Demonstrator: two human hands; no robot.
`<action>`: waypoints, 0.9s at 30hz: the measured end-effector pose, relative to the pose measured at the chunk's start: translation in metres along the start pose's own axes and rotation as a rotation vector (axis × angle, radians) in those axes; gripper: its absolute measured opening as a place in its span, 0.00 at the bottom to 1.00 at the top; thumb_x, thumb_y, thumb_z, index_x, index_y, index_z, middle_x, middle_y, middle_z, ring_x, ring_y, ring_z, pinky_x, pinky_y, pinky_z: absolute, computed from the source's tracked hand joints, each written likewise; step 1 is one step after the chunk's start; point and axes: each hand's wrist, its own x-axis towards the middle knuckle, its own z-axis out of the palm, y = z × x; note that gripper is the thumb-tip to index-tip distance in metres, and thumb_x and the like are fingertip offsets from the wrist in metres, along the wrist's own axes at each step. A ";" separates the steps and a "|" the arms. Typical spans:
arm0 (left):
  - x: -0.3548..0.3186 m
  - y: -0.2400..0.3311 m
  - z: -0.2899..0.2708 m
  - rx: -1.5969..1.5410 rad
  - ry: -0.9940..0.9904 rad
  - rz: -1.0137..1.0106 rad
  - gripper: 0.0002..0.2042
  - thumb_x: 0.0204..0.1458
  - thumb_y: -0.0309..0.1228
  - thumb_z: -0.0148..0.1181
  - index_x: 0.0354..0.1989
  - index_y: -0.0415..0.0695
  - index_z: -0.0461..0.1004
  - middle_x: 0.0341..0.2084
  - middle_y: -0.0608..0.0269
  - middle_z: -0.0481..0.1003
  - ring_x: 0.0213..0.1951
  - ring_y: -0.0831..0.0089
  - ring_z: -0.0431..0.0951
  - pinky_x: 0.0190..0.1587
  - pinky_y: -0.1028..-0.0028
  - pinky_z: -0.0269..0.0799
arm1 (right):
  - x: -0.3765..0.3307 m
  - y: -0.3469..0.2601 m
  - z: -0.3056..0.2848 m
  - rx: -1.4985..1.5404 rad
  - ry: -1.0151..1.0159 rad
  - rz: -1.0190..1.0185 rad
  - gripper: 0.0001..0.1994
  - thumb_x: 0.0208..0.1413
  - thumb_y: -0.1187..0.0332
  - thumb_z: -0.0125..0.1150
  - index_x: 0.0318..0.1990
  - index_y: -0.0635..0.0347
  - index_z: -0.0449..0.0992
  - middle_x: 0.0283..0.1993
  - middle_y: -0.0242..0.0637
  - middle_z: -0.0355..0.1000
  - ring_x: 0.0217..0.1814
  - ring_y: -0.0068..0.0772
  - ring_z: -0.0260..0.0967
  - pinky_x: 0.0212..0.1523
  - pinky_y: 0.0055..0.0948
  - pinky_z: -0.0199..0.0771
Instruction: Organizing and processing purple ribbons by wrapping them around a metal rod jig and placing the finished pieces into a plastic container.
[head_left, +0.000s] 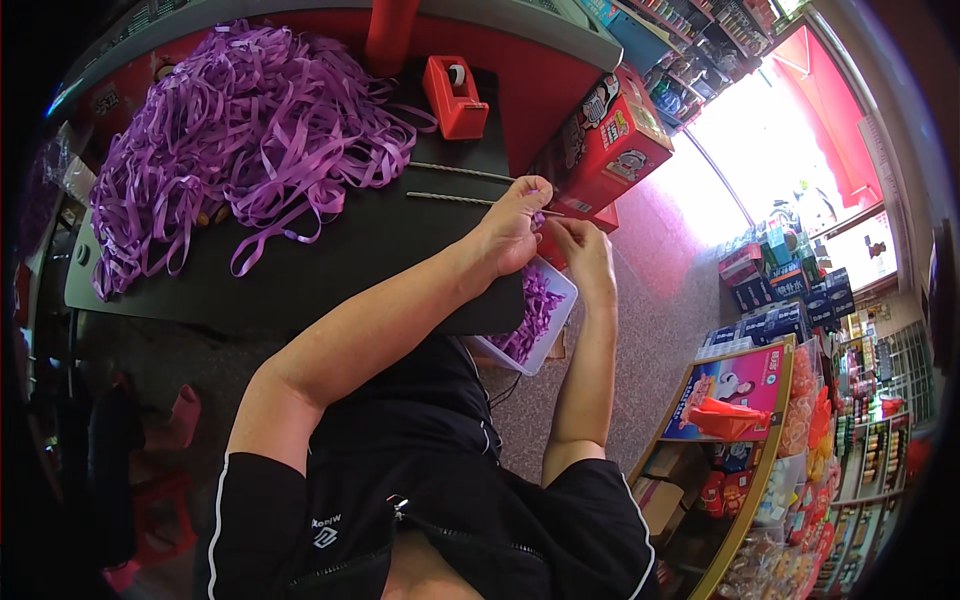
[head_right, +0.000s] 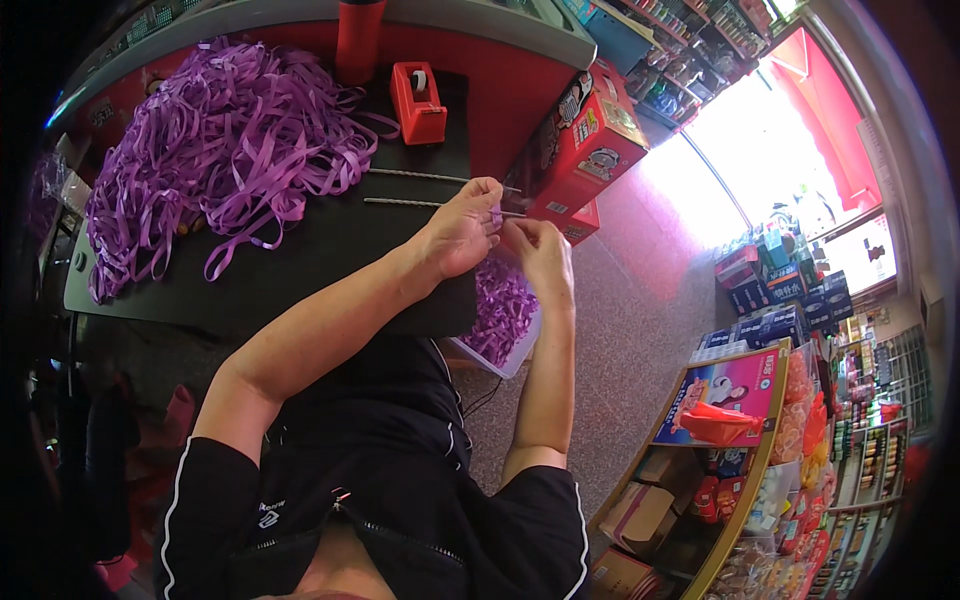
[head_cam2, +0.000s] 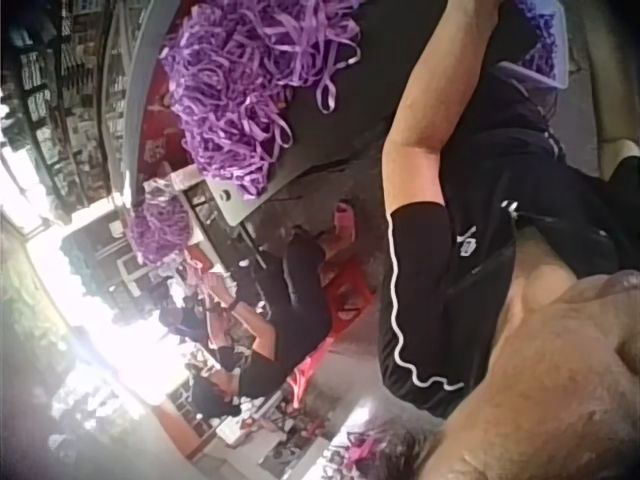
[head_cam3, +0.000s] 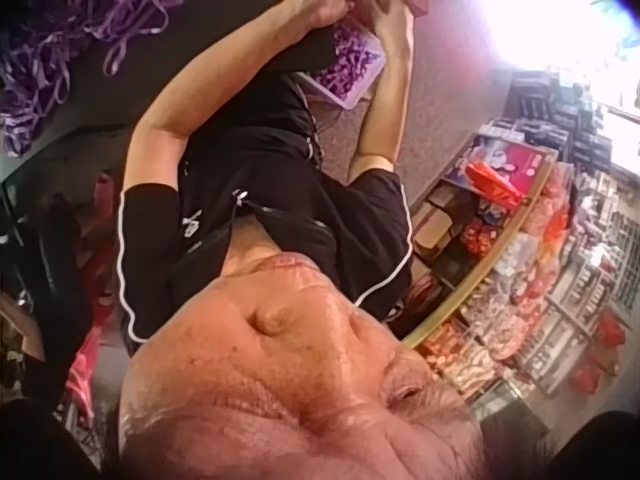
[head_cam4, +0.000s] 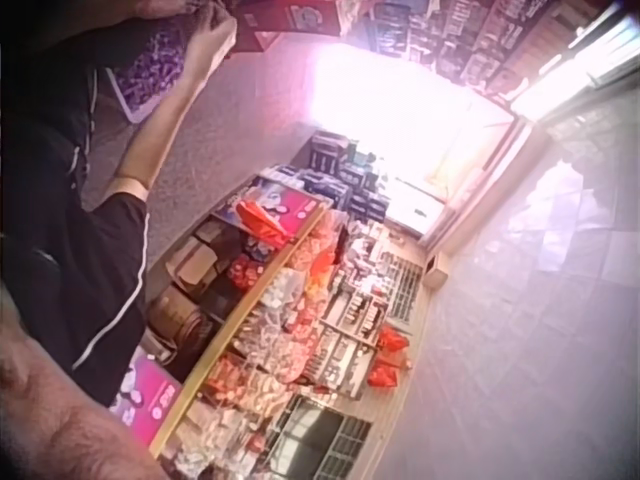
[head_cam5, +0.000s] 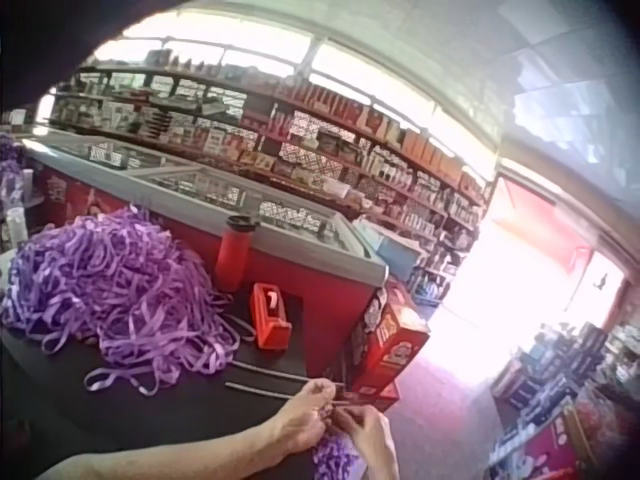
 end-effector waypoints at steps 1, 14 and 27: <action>-0.001 0.000 0.002 -0.006 0.015 -0.012 0.05 0.58 0.33 0.54 0.33 0.59 0.65 0.27 0.79 0.63 0.30 0.83 0.61 0.36 0.77 0.56 | 0.003 0.002 -0.009 -0.022 0.021 -0.002 0.12 0.56 0.63 0.59 0.40 0.62 0.80 0.35 0.37 0.76 0.34 0.29 0.72 0.35 0.26 0.69; 0.001 0.000 -0.002 0.020 0.015 -0.009 0.04 0.57 0.36 0.57 0.33 0.59 0.67 0.28 0.78 0.63 0.33 0.82 0.60 0.40 0.75 0.54 | 0.044 -0.018 -0.019 0.602 -0.349 0.033 0.10 0.55 0.67 0.61 0.39 0.64 0.77 0.38 0.28 0.74 0.41 0.18 0.68 0.47 0.18 0.64; -0.005 0.008 0.000 -0.091 -0.047 -0.087 0.36 0.56 0.59 0.43 0.68 0.58 0.40 0.67 0.35 0.25 0.70 0.47 0.25 0.66 0.54 0.13 | 0.103 -0.004 -0.021 0.226 -0.812 0.214 0.11 0.53 0.64 0.61 0.36 0.62 0.79 0.35 0.30 0.75 0.40 0.21 0.67 0.48 0.24 0.62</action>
